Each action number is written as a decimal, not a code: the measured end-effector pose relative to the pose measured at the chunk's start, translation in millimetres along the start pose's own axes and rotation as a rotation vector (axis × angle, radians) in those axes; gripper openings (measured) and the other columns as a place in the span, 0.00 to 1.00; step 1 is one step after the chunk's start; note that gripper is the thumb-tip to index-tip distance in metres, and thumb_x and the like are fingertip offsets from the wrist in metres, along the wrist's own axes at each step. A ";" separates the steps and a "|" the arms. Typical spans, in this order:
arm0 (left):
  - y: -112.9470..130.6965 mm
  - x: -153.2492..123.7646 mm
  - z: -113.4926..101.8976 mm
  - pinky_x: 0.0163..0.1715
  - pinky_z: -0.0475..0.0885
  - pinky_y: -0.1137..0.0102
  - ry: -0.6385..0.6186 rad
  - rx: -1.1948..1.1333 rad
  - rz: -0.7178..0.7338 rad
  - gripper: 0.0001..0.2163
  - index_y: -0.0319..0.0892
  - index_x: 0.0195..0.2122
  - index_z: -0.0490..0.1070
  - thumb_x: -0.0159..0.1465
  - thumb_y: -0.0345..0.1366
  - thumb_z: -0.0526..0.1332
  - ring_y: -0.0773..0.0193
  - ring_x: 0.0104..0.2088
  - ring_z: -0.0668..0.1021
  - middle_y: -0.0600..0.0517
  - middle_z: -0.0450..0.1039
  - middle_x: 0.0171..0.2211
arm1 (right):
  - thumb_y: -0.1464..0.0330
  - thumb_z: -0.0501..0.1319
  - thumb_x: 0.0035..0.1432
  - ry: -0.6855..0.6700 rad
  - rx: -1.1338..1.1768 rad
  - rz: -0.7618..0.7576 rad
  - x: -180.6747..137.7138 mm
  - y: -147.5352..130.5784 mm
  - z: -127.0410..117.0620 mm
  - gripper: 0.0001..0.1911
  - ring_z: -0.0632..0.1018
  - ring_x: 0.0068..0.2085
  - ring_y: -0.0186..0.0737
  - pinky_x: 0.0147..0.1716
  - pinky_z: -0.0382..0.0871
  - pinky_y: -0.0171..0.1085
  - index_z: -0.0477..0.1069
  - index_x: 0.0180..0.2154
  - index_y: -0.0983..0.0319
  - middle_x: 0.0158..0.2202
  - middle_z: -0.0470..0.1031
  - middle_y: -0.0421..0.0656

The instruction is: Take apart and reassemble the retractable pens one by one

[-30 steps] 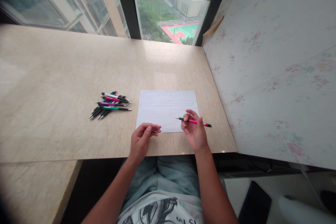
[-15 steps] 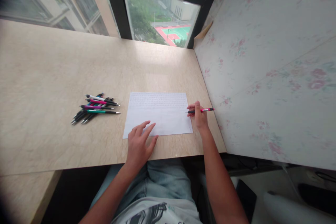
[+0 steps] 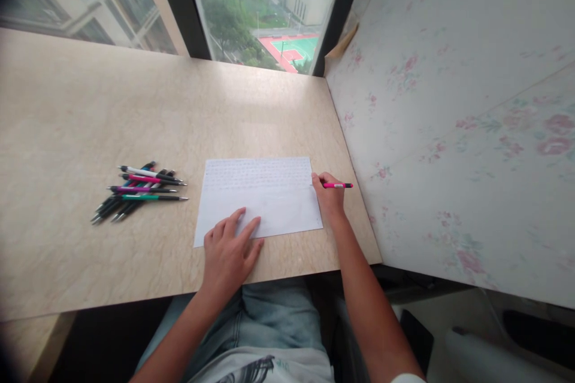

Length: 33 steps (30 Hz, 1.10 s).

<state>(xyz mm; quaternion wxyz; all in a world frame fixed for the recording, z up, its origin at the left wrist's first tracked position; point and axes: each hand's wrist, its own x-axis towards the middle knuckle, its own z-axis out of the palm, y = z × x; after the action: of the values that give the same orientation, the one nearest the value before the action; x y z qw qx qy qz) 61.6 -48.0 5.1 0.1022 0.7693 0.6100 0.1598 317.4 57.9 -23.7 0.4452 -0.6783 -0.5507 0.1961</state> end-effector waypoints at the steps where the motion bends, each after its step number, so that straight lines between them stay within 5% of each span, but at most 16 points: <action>1: -0.5 0.2 0.2 0.48 0.62 0.51 -0.006 0.000 0.006 0.18 0.51 0.55 0.71 0.63 0.41 0.59 0.44 0.53 0.67 0.44 0.62 0.62 | 0.58 0.59 0.59 0.005 -0.010 -0.013 -0.7 -0.3 0.4 0.19 0.65 0.23 0.32 0.24 0.57 0.34 0.64 0.21 0.61 0.20 0.65 0.36; 33: -4.1 10.5 -0.6 0.42 0.63 0.57 -0.020 -0.038 -0.041 0.13 0.56 0.49 0.75 0.64 0.38 0.59 0.50 0.48 0.70 0.48 0.66 0.58 | 0.60 0.59 0.58 0.056 -0.062 -0.002 0.2 3.7 3.1 0.17 0.63 0.23 0.32 0.24 0.56 0.33 0.65 0.21 0.61 0.19 0.63 0.35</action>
<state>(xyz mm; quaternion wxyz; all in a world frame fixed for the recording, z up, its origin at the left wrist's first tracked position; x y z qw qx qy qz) 59.8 -36.8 5.5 0.1262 0.7561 0.6216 0.1614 317.3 59.3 -28.3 0.4393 -0.6965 -0.5444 0.1598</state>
